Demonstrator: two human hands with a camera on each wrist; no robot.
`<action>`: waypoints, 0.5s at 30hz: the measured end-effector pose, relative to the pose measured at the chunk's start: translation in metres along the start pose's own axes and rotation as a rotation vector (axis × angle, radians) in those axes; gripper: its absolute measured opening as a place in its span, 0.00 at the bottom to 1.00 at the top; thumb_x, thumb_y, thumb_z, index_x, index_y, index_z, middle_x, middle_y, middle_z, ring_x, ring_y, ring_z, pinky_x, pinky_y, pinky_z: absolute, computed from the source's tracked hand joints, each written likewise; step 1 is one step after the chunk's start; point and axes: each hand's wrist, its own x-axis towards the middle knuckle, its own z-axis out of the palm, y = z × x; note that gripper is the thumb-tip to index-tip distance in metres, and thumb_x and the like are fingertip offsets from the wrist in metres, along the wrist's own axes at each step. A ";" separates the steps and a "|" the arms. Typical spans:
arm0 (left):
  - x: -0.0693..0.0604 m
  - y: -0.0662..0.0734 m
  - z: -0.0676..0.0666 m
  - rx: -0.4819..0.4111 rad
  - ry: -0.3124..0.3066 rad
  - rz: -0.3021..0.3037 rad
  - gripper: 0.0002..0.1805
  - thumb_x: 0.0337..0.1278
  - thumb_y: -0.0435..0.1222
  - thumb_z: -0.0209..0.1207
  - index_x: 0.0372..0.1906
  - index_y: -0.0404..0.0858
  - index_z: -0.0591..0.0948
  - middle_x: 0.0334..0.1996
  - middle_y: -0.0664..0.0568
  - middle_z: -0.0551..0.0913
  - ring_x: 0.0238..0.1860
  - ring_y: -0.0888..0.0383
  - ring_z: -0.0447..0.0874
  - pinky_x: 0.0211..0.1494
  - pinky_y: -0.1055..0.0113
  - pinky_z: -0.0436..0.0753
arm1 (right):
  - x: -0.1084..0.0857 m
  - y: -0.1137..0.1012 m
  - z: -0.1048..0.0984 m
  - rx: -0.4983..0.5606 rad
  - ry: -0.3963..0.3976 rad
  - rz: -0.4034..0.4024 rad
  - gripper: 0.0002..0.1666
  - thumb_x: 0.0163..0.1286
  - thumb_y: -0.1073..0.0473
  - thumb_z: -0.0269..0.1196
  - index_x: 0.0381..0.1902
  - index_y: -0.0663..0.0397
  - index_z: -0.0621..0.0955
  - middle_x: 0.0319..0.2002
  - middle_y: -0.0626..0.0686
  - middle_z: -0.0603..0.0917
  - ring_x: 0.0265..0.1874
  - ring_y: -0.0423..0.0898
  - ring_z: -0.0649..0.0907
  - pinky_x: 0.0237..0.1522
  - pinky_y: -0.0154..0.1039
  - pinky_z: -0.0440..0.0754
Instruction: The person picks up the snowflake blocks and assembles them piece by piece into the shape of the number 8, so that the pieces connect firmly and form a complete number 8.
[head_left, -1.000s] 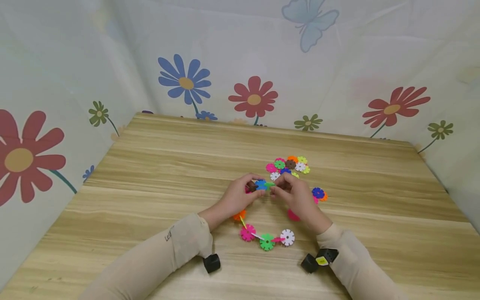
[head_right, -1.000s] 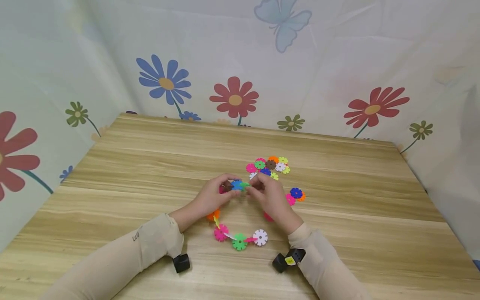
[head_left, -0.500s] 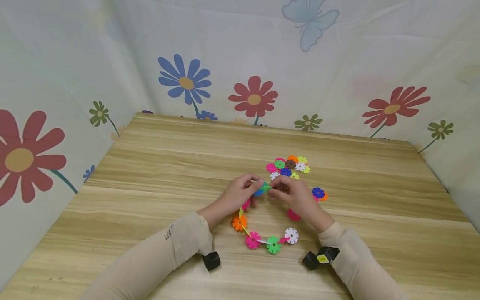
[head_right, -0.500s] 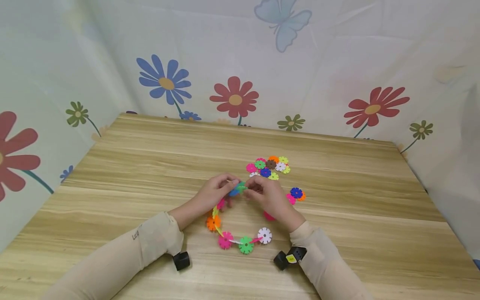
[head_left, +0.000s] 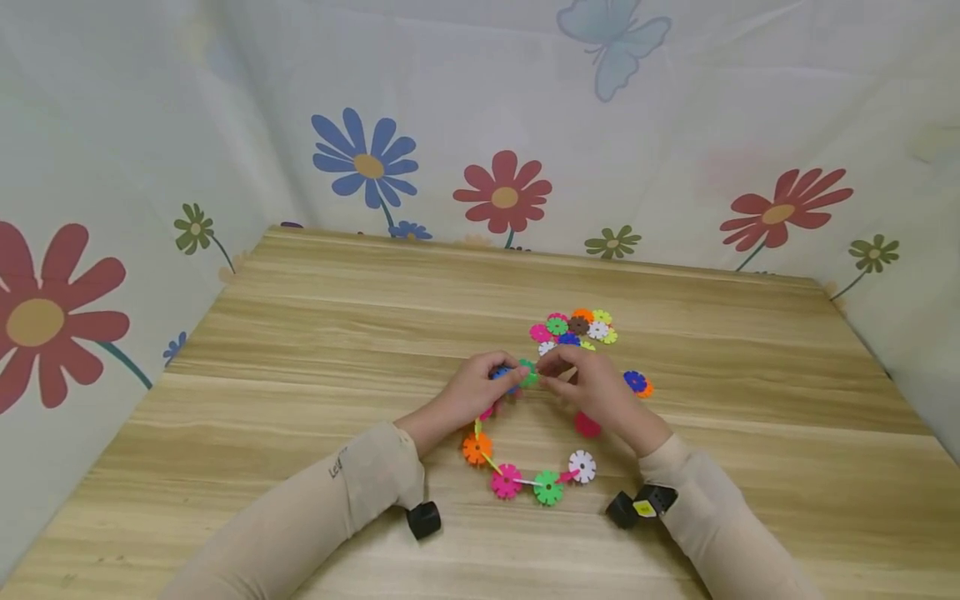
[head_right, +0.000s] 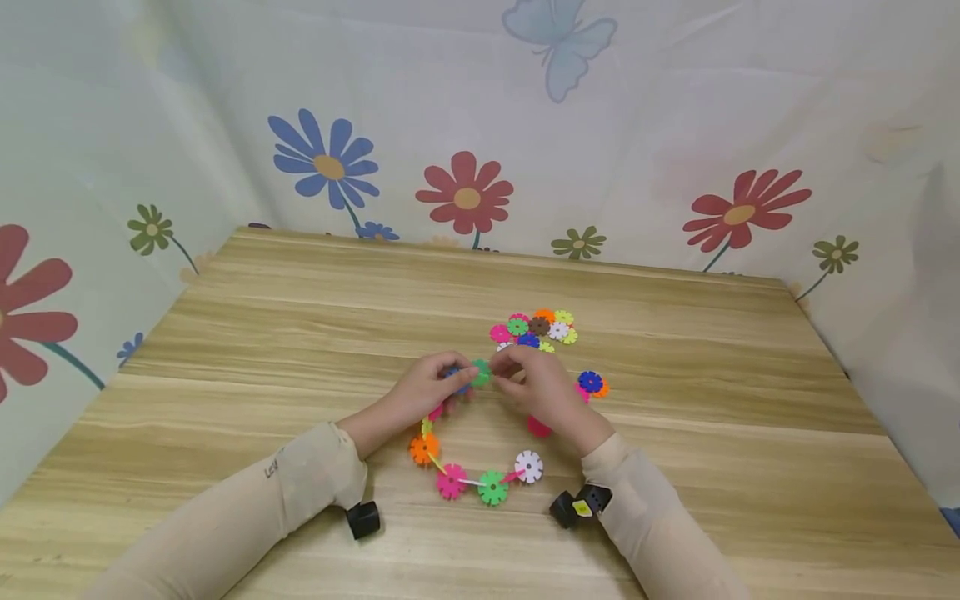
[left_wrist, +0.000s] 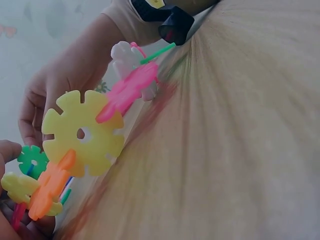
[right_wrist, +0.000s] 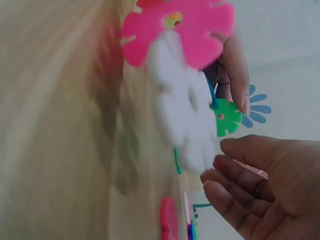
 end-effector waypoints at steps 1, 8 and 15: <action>0.000 0.000 0.000 -0.002 0.006 0.000 0.16 0.69 0.44 0.53 0.45 0.34 0.79 0.31 0.43 0.85 0.16 0.62 0.70 0.20 0.72 0.71 | 0.001 0.000 -0.002 -0.017 0.003 0.016 0.08 0.64 0.63 0.65 0.41 0.56 0.82 0.38 0.52 0.86 0.39 0.47 0.85 0.36 0.36 0.83; -0.001 0.001 0.000 0.005 0.037 0.002 0.15 0.68 0.45 0.53 0.43 0.35 0.79 0.31 0.44 0.84 0.15 0.62 0.69 0.18 0.71 0.70 | 0.008 0.008 -0.011 -0.132 0.027 0.092 0.10 0.64 0.63 0.65 0.42 0.61 0.82 0.39 0.56 0.86 0.39 0.51 0.85 0.42 0.46 0.83; 0.000 0.000 -0.001 0.019 0.054 -0.002 0.13 0.69 0.44 0.53 0.42 0.37 0.78 0.32 0.45 0.84 0.15 0.62 0.69 0.17 0.72 0.70 | 0.022 0.018 -0.017 -0.173 0.003 0.088 0.12 0.63 0.62 0.66 0.43 0.62 0.83 0.41 0.58 0.86 0.38 0.51 0.84 0.45 0.47 0.82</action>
